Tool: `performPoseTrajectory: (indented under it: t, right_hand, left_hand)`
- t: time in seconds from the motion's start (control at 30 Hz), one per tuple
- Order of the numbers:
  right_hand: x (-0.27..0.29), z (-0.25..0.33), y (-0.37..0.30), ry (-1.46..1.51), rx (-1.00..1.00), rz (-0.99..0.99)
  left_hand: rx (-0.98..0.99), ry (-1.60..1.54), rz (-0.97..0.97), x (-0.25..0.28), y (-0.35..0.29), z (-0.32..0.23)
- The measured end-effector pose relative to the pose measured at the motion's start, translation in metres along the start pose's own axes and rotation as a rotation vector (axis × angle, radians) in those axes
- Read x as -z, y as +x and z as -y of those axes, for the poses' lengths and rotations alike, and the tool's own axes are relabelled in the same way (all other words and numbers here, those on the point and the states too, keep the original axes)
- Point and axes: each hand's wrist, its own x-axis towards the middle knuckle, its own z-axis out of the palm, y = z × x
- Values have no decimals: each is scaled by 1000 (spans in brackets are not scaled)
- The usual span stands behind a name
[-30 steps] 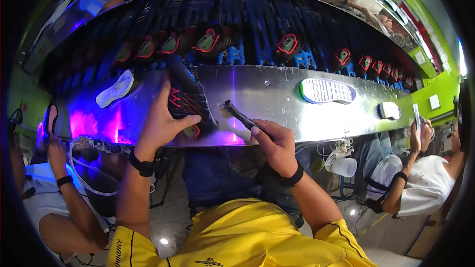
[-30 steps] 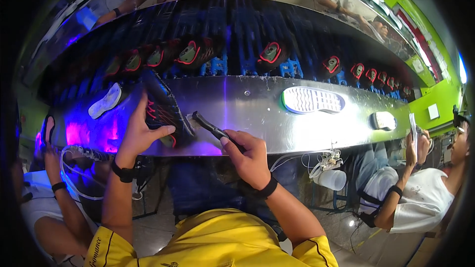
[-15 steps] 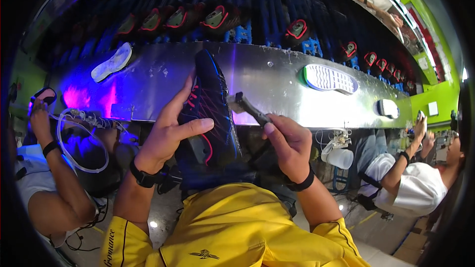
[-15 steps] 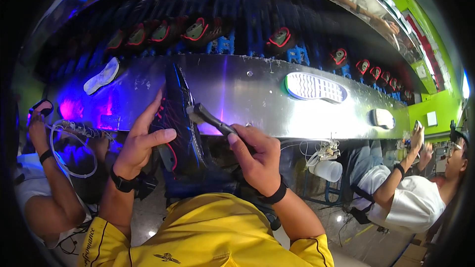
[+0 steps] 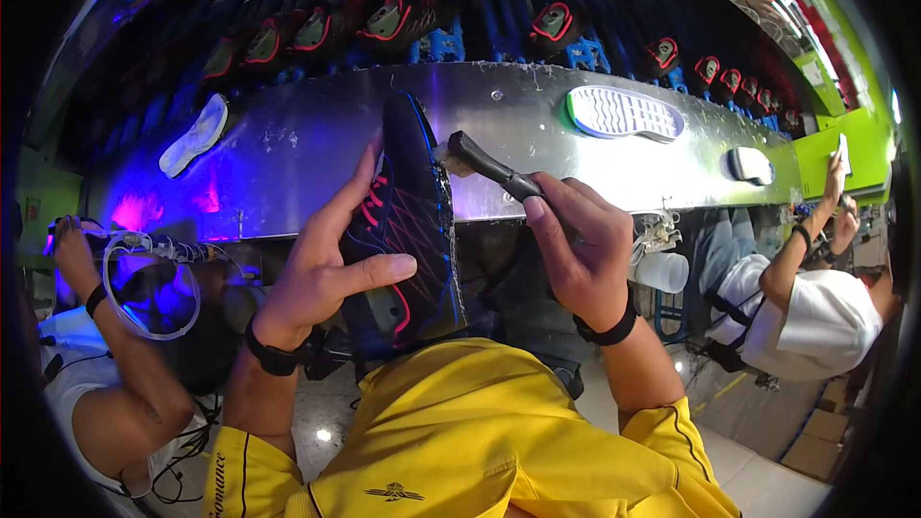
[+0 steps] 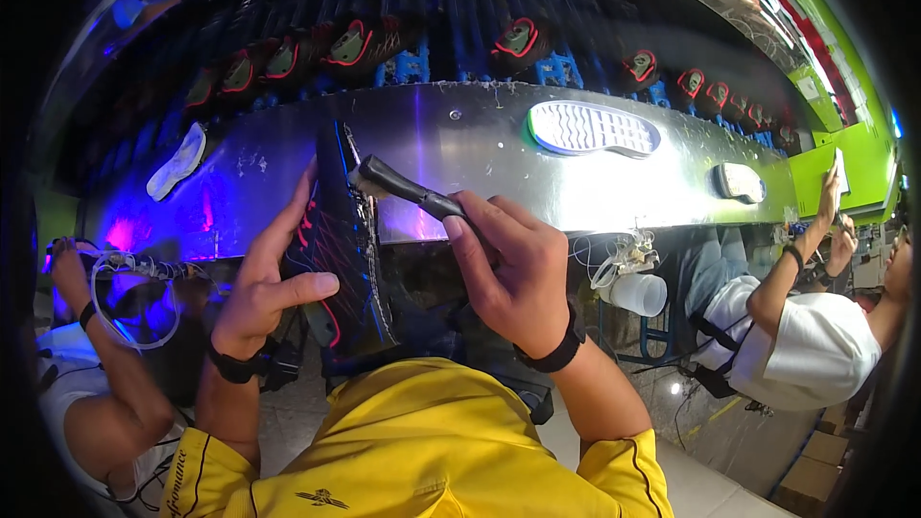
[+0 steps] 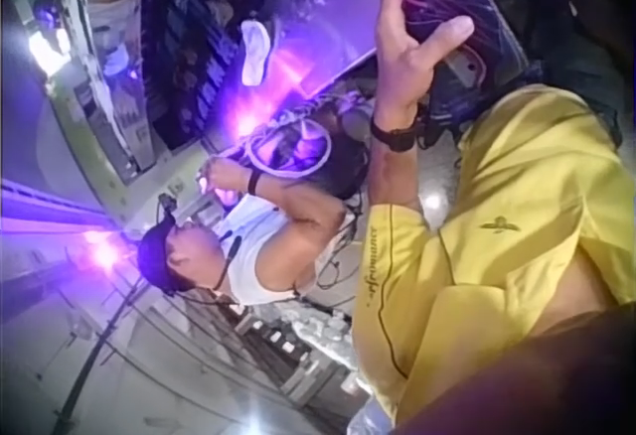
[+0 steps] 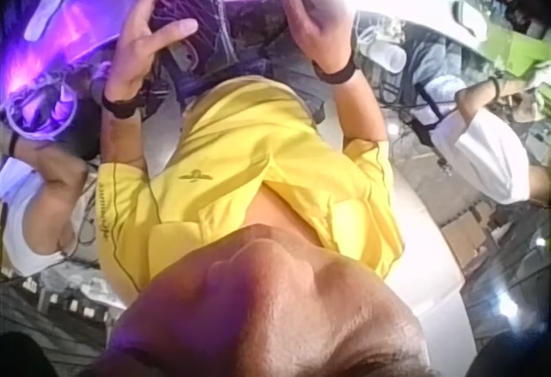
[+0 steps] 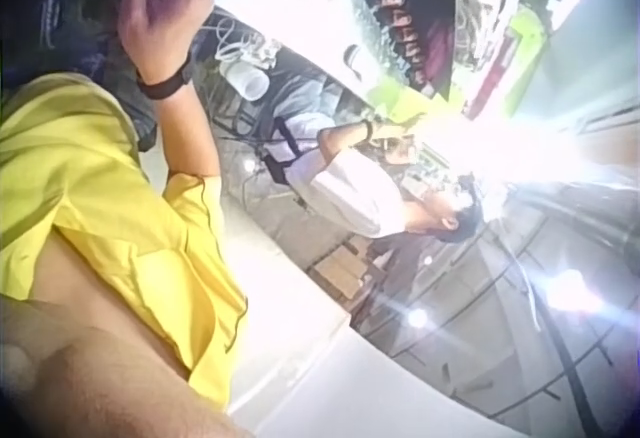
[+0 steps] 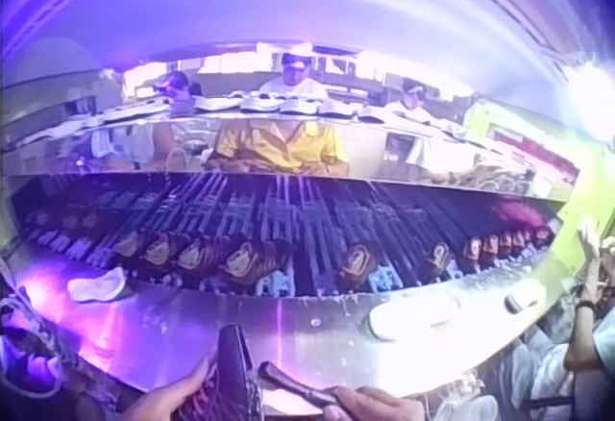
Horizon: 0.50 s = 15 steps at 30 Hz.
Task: Applying glue or adhesive to the outer edges and soles of shoes on an assembly line using a brush.
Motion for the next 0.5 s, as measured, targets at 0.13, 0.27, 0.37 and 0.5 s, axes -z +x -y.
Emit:
performPoseTrajectory:
  t: [0.13,0.27,0.37,0.5]
  right_hand:
    - [6,-2,-4,65,20,60]
    - [14,-5,-6,171,-27,176]
    - [19,-8,-9,193,-47,244]
    - [25,-9,-14,251,-75,264]
  left_hand:
    - [61,-70,-72,2,3,-6]
    - [80,-50,-99,9,7,-7]
    - [119,-226,-134,7,8,-7]
    - [124,-278,-167,9,14,-5]
